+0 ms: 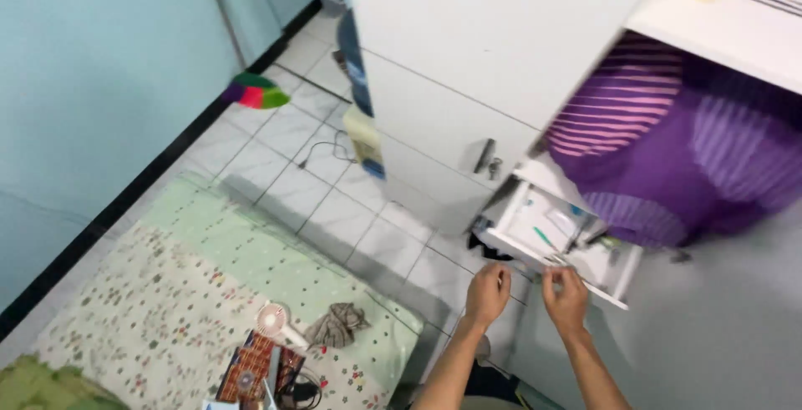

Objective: The person removes several items from a white drawer, including books, a small portable fan, and some electronic cables, and places them onto a bed.

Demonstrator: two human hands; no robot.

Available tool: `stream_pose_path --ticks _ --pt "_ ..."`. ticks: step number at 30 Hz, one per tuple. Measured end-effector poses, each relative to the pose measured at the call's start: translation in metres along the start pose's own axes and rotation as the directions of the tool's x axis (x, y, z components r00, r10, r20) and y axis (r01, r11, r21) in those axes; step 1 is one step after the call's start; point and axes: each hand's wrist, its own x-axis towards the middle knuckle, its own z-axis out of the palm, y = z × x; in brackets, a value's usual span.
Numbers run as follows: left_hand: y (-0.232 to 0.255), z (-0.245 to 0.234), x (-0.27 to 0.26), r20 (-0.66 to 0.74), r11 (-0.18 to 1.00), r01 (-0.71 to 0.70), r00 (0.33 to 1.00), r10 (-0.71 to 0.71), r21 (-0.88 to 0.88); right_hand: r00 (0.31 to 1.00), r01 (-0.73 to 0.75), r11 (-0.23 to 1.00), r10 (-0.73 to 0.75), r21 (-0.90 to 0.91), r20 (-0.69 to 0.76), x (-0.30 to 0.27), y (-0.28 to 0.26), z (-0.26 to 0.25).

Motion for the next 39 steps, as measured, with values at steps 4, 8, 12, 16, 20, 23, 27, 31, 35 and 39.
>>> stream_pose_path --ticks 4,8,12,16,20,23,27,31,35,39 --pt "0.020 0.084 0.056 0.230 0.998 -0.014 0.973 -0.002 0.066 0.940 -0.341 0.931 0.341 -0.128 -0.026 0.029 0.063 -0.027" --pt "0.006 0.129 0.093 0.408 0.941 0.048 0.893 -0.191 0.335 0.766 -0.556 0.805 0.593 -0.206 0.249 0.036 0.117 -0.025" --pt "-0.074 0.175 0.107 0.509 0.732 -0.075 0.766 -0.392 0.677 0.588 -0.549 0.729 0.684 -0.408 0.431 0.064 0.112 -0.033" --pt "-0.066 0.170 0.123 0.541 0.664 -0.084 0.660 -0.522 0.743 0.529 -0.454 0.719 0.693 -0.527 0.490 0.062 0.123 -0.019" --pt "-0.087 0.174 0.131 0.516 0.662 0.004 0.624 -0.587 0.749 0.445 -0.408 0.764 0.645 -0.501 0.621 0.044 0.141 0.001" --pt "-0.090 0.175 0.136 0.520 0.683 0.044 0.614 -0.594 0.729 0.378 -0.443 0.753 0.650 -0.487 0.660 0.042 0.143 0.004" --pt "-0.055 0.155 0.143 0.498 0.673 0.082 0.609 -0.618 0.735 0.321 -0.528 0.745 0.619 -0.407 0.717 0.057 0.121 -0.006" --pt "-0.047 0.158 0.146 0.479 0.639 0.056 0.613 -0.628 0.767 0.313 -0.497 0.776 0.578 -0.389 0.754 0.061 0.112 -0.014" --pt "-0.019 0.143 0.153 0.526 0.632 -0.024 0.577 -0.624 0.775 0.332 -0.479 0.785 0.576 -0.392 0.747 0.059 0.117 -0.020" --pt "-0.017 0.140 0.156 0.590 0.607 -0.167 0.529 -0.609 0.777 0.453 -0.497 0.800 0.570 -0.337 0.685 0.050 0.123 -0.025"
